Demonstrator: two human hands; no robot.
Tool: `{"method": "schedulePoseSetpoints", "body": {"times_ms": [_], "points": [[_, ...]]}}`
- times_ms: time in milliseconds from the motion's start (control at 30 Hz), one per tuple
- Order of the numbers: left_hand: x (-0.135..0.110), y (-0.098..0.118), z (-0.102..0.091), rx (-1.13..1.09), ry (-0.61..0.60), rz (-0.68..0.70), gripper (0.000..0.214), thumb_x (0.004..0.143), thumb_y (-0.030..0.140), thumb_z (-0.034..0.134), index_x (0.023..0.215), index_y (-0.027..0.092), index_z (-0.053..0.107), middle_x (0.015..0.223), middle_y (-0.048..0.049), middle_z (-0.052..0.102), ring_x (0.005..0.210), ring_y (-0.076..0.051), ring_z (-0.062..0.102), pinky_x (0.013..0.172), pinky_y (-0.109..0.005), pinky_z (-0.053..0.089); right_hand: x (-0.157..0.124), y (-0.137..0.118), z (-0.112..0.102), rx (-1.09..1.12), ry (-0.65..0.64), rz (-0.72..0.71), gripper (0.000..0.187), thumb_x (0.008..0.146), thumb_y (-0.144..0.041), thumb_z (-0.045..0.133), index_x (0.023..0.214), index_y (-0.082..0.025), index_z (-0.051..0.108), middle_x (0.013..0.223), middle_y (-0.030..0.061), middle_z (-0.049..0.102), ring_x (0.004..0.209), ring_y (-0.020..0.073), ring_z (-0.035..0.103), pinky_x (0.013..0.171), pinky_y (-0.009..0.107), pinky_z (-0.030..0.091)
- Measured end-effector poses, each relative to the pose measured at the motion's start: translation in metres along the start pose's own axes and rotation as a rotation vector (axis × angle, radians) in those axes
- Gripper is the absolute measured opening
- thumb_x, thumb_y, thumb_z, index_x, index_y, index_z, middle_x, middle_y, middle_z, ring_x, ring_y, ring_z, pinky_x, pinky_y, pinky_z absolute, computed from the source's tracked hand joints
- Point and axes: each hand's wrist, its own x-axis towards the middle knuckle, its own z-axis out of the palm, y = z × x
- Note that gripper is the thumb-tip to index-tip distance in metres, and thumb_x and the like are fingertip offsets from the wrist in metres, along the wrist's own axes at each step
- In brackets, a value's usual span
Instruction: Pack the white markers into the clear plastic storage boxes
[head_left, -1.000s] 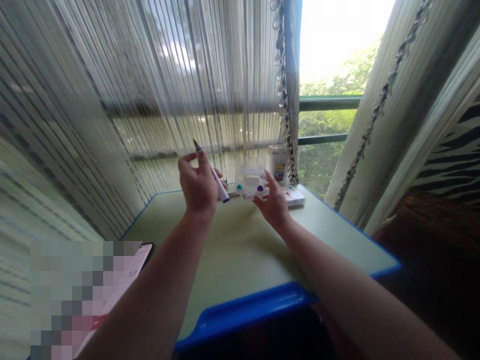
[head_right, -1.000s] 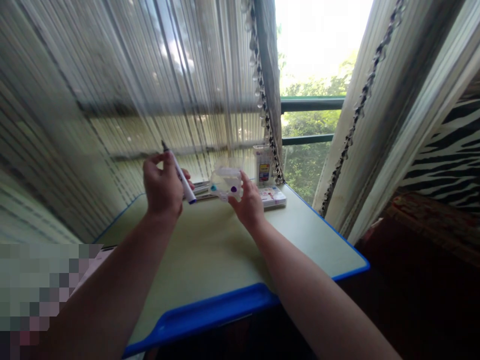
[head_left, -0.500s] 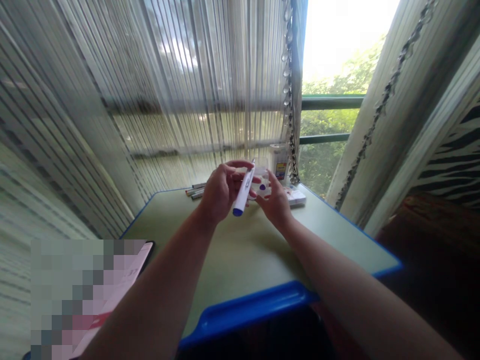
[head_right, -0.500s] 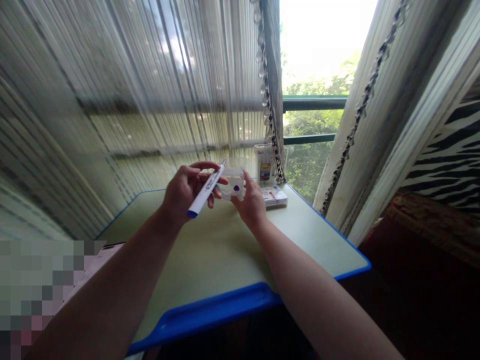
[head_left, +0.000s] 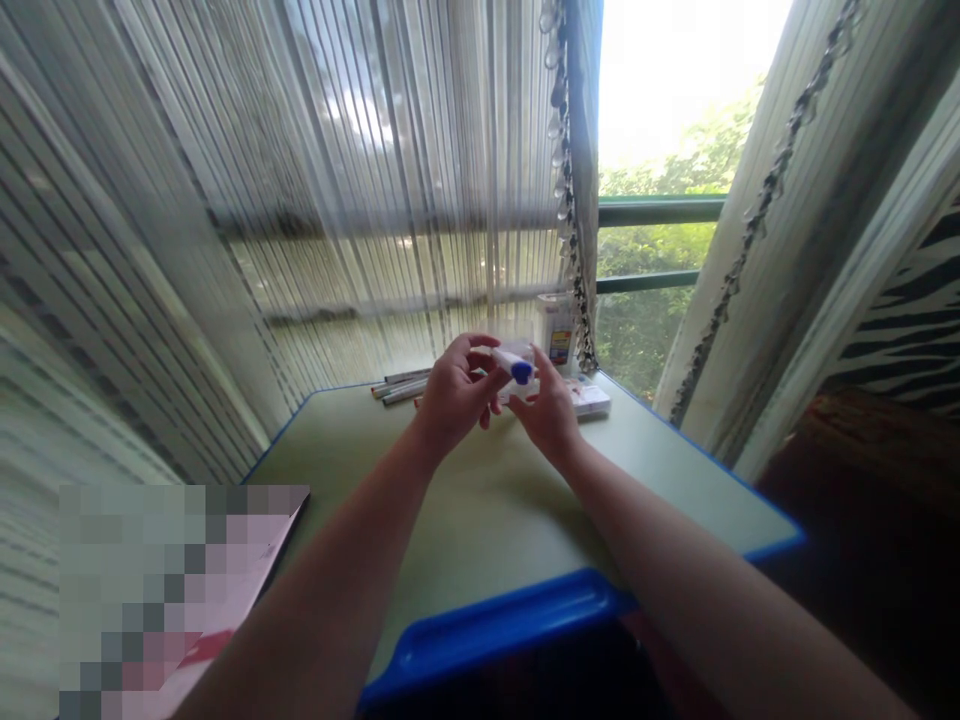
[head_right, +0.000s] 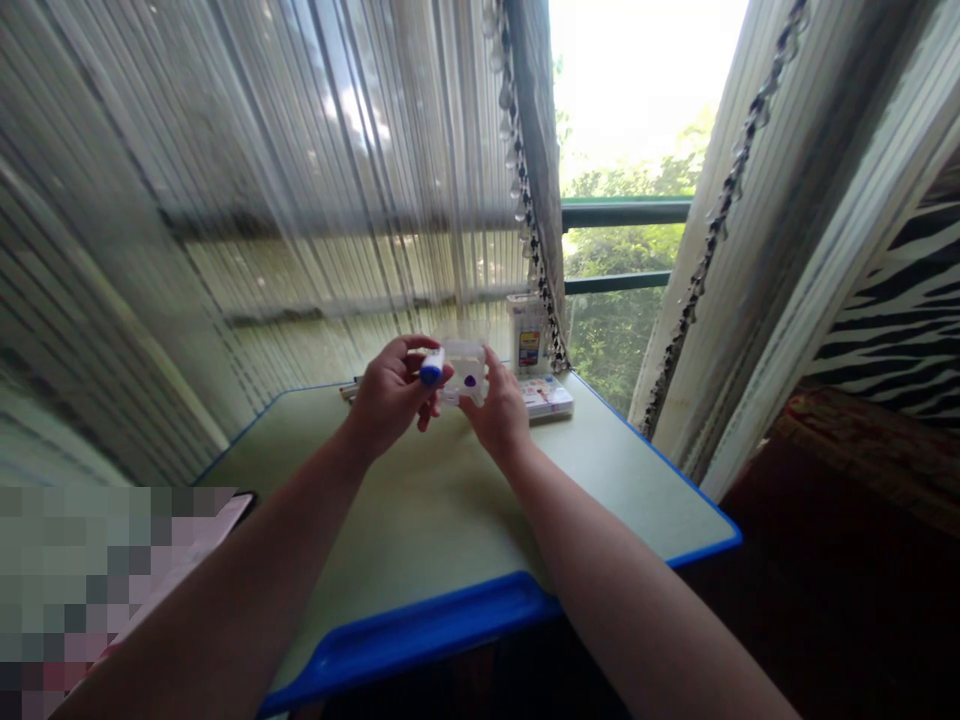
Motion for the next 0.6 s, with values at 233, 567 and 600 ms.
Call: {"method": "schedulePoseSetpoints", "body": {"times_ms": [233, 567, 600], "points": [[-0.004, -0.005, 0.005, 0.594, 0.083, 0.292, 0.033, 0.088, 0.045, 0.046, 0.093, 0.016, 0.061, 0.065, -0.0016, 0.059, 0.056, -0.012, 0.055, 0.053, -0.024, 0.042, 0.002, -0.001, -0.001, -0.010, 0.007, -0.010, 0.075, 0.070, -0.021, 0.066, 0.138, -0.020, 0.034, 0.113, 0.0138, 0.059, 0.090, 0.0236, 0.058, 0.072, 0.040, 0.054], [-0.008, -0.017, 0.004, 1.134, 0.122, 0.451, 0.032, 0.089, 0.040, 0.043, 0.096, 0.016, 0.063, 0.093, -0.0102, 0.060, 0.086, -0.023, 0.050, 0.078, -0.036, 0.041, 0.002, -0.009, -0.005, 0.040, 0.013, -0.010, 0.072, 0.074, -0.031, 0.064, 0.138, -0.022, 0.034, 0.125, 0.0148, 0.053, 0.093, 0.0235, 0.057, 0.059, 0.032, 0.055], [-0.008, -0.017, 0.004, 1.126, 0.129, 0.451, 0.031, 0.089, 0.039, 0.044, 0.100, 0.016, 0.062, 0.095, -0.0098, 0.060, 0.087, -0.023, 0.050, 0.080, -0.036, 0.040, 0.002, -0.009, -0.005, 0.037, 0.017, -0.011, 0.072, 0.074, -0.031, 0.064, 0.139, -0.021, 0.034, 0.125, 0.0149, 0.054, 0.093, 0.0236, 0.057, 0.059, 0.032, 0.055]]}}
